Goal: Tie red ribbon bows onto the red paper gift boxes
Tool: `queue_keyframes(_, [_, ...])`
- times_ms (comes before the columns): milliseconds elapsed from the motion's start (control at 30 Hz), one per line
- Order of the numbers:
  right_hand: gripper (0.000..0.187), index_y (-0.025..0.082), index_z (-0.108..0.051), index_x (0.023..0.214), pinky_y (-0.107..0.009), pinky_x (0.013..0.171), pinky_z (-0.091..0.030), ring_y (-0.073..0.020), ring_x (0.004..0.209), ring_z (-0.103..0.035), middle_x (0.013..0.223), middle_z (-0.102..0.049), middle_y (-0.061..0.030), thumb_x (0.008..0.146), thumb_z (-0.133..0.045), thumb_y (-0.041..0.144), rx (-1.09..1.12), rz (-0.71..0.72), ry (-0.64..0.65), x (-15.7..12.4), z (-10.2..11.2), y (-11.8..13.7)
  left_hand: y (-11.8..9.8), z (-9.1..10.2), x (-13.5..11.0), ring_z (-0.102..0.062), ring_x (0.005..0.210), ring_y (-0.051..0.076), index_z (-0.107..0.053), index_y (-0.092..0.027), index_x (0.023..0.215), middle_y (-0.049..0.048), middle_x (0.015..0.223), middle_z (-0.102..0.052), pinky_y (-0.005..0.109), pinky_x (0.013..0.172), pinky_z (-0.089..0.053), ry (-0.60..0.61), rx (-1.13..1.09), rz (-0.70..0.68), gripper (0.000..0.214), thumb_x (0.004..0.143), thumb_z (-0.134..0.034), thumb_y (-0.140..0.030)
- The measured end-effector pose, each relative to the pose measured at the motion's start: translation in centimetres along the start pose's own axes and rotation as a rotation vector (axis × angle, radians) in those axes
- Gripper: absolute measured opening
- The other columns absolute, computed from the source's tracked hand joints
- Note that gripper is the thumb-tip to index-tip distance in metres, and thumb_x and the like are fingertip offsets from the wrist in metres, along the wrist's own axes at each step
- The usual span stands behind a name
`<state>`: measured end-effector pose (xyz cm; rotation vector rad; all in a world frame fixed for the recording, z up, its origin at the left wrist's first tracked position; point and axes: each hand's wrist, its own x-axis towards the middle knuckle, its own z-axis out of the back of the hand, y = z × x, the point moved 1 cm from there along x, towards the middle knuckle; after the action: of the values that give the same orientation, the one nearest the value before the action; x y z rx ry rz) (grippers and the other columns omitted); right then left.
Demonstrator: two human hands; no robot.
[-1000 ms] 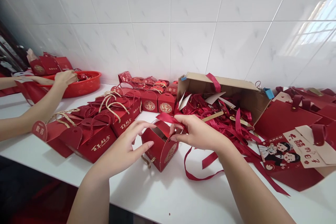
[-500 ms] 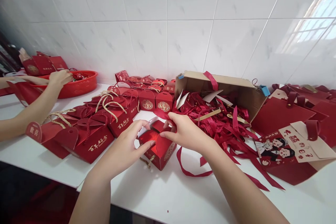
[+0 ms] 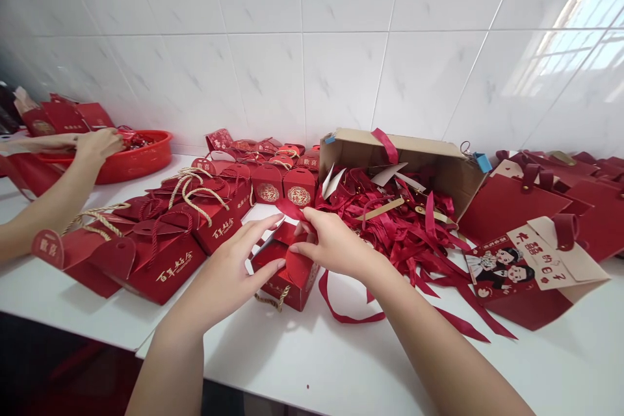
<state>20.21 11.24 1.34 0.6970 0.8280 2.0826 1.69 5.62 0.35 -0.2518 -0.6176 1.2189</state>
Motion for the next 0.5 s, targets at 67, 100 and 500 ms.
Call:
queue_keyframes(67, [0.027,0.021,-0.038,0.074,-0.027,0.057,-0.039,-0.0123,0.065,-0.049,0.08,-0.058,0.0013,0.079,-0.064,0.027,0.014,-0.005,0.001,0.1,0.0,-0.1,0.0,0.0,0.0,-0.049,0.125,0.022,-0.035,-0.033,0.141,-0.0004,0.14,-0.049,0.036,0.1,-0.045,-0.004,-0.001,-0.006,0.057,0.087,-0.053,-0.03])
queue_keyframes(100, [0.028,0.021,-0.037,0.073,-0.027,0.057,-0.039,-0.0123,0.065,-0.049,0.08,-0.058,0.0013,0.079,-0.064,0.028,0.025,-0.008,0.0,0.1,0.0,-0.2,0.0,0.0,0.0,-0.049,0.126,0.022,-0.035,-0.033,0.141,-0.0003,0.14,-0.049,0.036,0.101,-0.044,-0.006,-0.003,-0.005,0.056,0.088,-0.053,-0.031])
queue_keyframes(500, [0.02,0.02,-0.046,0.079,-0.028,0.063,-0.044,-0.0134,0.071,-0.054,0.081,-0.057,0.0017,0.079,-0.065,0.028,0.095,0.029,0.007,-0.4,1.8,0.0,0.3,0.5,0.0,-0.058,0.11,0.02,-0.047,-0.037,0.133,-0.0018,0.13,-0.054,0.031,0.083,-0.052,0.023,-0.033,0.046,0.043,0.09,-0.048,-0.032])
